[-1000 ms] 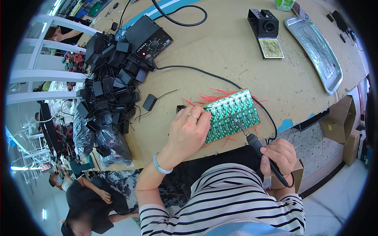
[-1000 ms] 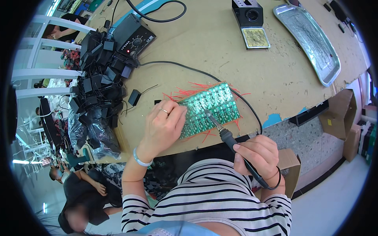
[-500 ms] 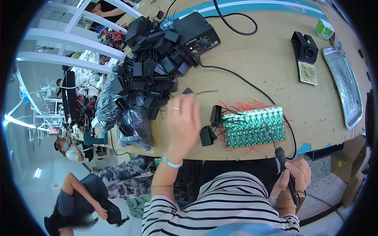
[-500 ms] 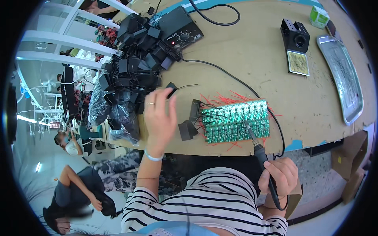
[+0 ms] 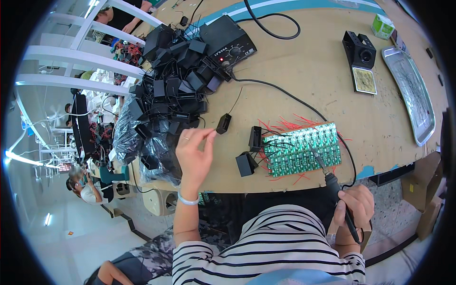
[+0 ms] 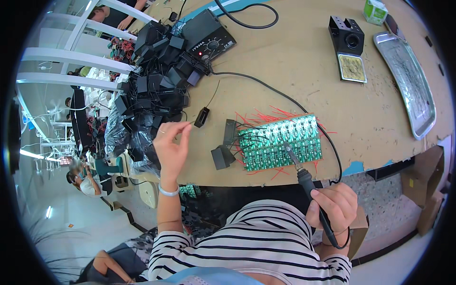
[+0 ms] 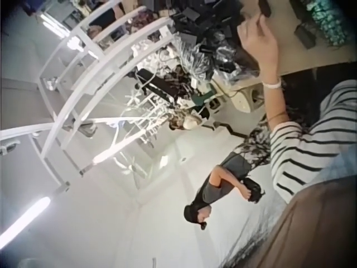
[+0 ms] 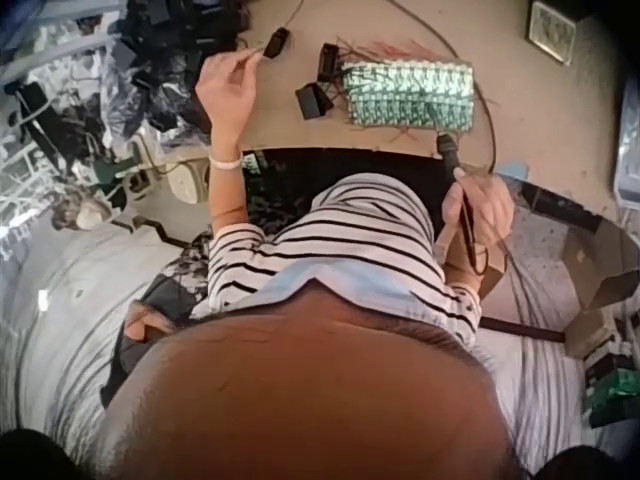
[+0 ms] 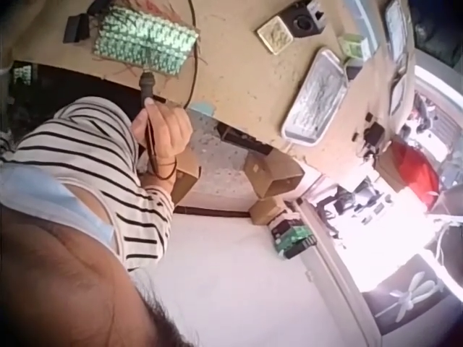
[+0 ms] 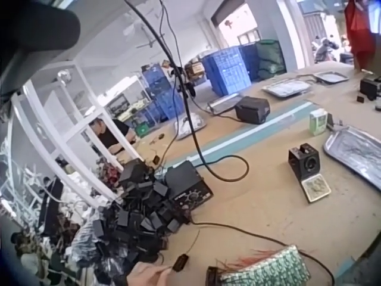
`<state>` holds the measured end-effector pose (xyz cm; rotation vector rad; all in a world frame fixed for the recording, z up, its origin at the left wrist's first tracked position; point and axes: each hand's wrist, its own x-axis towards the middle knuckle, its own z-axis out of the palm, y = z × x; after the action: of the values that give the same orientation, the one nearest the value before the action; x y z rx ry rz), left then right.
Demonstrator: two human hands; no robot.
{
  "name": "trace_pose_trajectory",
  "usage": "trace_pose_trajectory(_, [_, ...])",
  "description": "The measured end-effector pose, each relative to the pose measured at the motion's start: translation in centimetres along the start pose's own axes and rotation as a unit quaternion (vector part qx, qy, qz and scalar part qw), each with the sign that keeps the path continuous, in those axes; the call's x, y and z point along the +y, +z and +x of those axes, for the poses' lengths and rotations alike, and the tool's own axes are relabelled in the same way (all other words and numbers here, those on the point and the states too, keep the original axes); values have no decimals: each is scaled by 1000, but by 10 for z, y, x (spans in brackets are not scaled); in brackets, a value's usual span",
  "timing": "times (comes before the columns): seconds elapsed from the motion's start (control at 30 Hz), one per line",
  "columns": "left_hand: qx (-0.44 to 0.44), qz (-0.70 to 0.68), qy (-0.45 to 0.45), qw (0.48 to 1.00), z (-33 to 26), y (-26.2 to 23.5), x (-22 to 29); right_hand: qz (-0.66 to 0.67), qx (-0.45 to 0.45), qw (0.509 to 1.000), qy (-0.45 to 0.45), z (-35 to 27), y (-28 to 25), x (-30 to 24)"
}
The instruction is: Solder electronic components onto a printed circuit board at an industrial workbench.
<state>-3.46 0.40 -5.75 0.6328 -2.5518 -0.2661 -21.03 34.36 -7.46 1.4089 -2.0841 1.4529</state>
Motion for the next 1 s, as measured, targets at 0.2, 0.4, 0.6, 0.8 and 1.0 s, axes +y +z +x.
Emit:
trace_pose_trajectory(0.2, [25, -374, -251, 892, 2, 15, 0, -2, -4, 1000, 4, 2, -3, -1])
trace_pose_trajectory(0.4, [-13, -430, -218, 876, -1, 42, 8, 3, 2, 1000, 5, 0, -5, 0])
trace_pose_trajectory(0.6, [65, -511, -178, 839, 19, 49, 10, 9, 5, 1000, -5, 2, -5, 1])
trace_pose_trajectory(0.8, [45, -549, -99, 828, 59, 9, 47, 7, 9, 1000, 2, -1, -7, 4])
trace_pose_trajectory(1.0, [-249, -275, 66, 926, 72, 23, 93, 14, 7, 1000, 7, 5, -1, 7])
